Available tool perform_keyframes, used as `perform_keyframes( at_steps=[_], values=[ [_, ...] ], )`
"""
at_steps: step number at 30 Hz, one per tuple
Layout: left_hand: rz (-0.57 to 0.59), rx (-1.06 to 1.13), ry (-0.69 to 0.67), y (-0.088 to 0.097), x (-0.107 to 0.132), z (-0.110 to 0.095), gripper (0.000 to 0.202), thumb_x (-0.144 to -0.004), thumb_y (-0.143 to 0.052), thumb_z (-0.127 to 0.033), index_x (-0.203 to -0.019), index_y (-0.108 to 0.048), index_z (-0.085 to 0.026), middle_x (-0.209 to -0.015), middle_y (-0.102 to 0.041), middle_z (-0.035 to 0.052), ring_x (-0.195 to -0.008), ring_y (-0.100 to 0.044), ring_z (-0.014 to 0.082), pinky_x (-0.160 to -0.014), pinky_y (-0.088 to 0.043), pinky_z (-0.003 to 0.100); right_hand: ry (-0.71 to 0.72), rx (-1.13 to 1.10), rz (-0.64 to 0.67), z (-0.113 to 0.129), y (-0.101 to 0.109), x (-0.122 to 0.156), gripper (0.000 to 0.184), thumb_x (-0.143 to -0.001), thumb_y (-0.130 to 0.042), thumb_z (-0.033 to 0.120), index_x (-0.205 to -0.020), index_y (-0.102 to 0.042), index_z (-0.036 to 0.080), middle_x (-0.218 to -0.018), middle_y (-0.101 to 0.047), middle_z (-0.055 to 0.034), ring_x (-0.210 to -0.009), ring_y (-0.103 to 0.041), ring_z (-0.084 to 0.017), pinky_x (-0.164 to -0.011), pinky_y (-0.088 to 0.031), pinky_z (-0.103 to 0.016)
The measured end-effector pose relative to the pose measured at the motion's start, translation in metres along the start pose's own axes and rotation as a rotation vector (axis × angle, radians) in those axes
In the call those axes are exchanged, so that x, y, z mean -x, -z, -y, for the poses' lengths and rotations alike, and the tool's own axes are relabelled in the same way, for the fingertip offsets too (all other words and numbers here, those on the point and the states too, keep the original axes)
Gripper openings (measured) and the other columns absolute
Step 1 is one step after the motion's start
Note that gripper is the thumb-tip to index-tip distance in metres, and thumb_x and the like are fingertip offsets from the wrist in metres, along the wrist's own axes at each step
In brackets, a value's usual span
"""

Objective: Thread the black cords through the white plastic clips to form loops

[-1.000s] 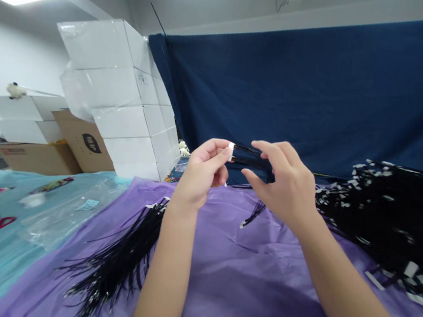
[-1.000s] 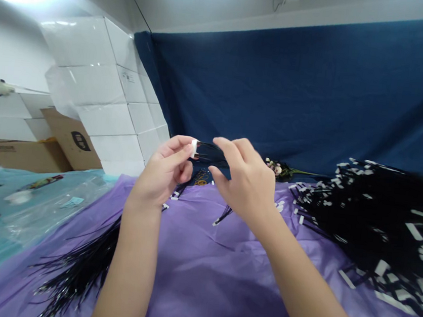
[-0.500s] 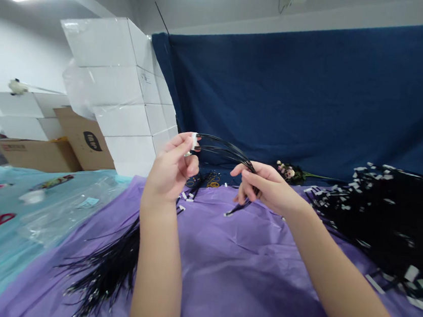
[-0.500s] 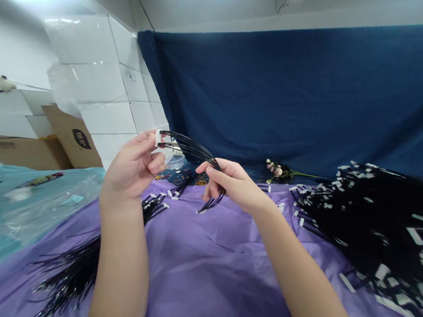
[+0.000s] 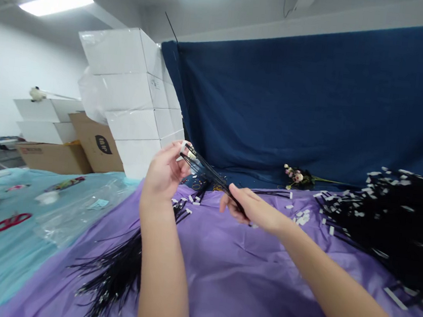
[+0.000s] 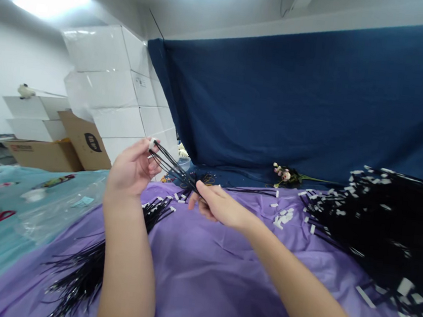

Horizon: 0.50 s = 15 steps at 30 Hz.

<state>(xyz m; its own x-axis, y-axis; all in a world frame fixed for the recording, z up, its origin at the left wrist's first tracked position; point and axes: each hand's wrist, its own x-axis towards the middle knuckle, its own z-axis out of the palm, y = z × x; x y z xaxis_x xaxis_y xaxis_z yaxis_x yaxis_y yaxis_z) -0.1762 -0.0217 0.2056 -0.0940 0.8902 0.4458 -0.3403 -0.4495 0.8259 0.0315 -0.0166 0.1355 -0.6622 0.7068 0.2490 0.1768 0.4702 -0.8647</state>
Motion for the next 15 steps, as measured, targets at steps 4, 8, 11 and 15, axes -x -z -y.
perform_keyframes(
  at_steps=[4,8,11,15],
  values=[
    [-0.069,-0.098,-0.008,0.003,-0.003,0.004,0.012,-0.074,-0.068,-0.022,-0.079,-0.06,-0.015,-0.069,-0.055,-0.0037,-0.038,-0.045,0.0025,-0.036,-0.031,0.017,-0.07,0.786,-0.301,0.001,0.0,0.0,0.055,-0.102,-0.017,0.05,-0.08,-0.056,0.018,-0.073,-0.063,-0.0039,-0.07,-0.06,-0.016,-0.058,-0.03,-0.026],
    [-0.113,-0.18,0.029,0.005,-0.004,0.008,0.018,-0.074,-0.069,-0.024,-0.085,-0.06,-0.014,-0.071,-0.054,-0.0034,-0.037,-0.044,0.0021,-0.035,-0.029,0.017,-0.185,0.995,-0.393,-0.006,0.008,-0.003,0.043,-0.1,-0.03,0.05,-0.097,-0.057,0.017,-0.087,-0.069,-0.0125,-0.081,-0.067,-0.028,-0.057,-0.025,-0.028],
    [-0.081,-0.201,0.042,0.004,-0.007,0.013,0.02,-0.073,-0.069,-0.025,-0.087,-0.058,-0.016,-0.074,-0.052,-0.0047,-0.038,-0.044,0.0014,-0.036,-0.029,0.017,-0.24,1.1,-0.431,-0.016,0.015,-0.006,0.048,-0.099,-0.03,0.055,-0.103,-0.057,0.015,-0.091,-0.07,-0.0161,-0.085,-0.068,-0.033,-0.058,-0.028,-0.028],
    [-0.083,-0.288,0.054,0.0,-0.013,0.022,0.016,-0.079,-0.064,-0.026,-0.087,-0.053,-0.018,-0.076,-0.051,-0.0049,-0.037,-0.043,0.0012,-0.036,-0.029,0.017,-0.281,1.142,-0.405,-0.021,0.031,-0.006,0.05,-0.097,-0.032,0.062,-0.094,-0.06,0.02,-0.087,-0.071,-0.0102,-0.084,-0.068,-0.029,-0.058,-0.03,-0.028]
  ],
)
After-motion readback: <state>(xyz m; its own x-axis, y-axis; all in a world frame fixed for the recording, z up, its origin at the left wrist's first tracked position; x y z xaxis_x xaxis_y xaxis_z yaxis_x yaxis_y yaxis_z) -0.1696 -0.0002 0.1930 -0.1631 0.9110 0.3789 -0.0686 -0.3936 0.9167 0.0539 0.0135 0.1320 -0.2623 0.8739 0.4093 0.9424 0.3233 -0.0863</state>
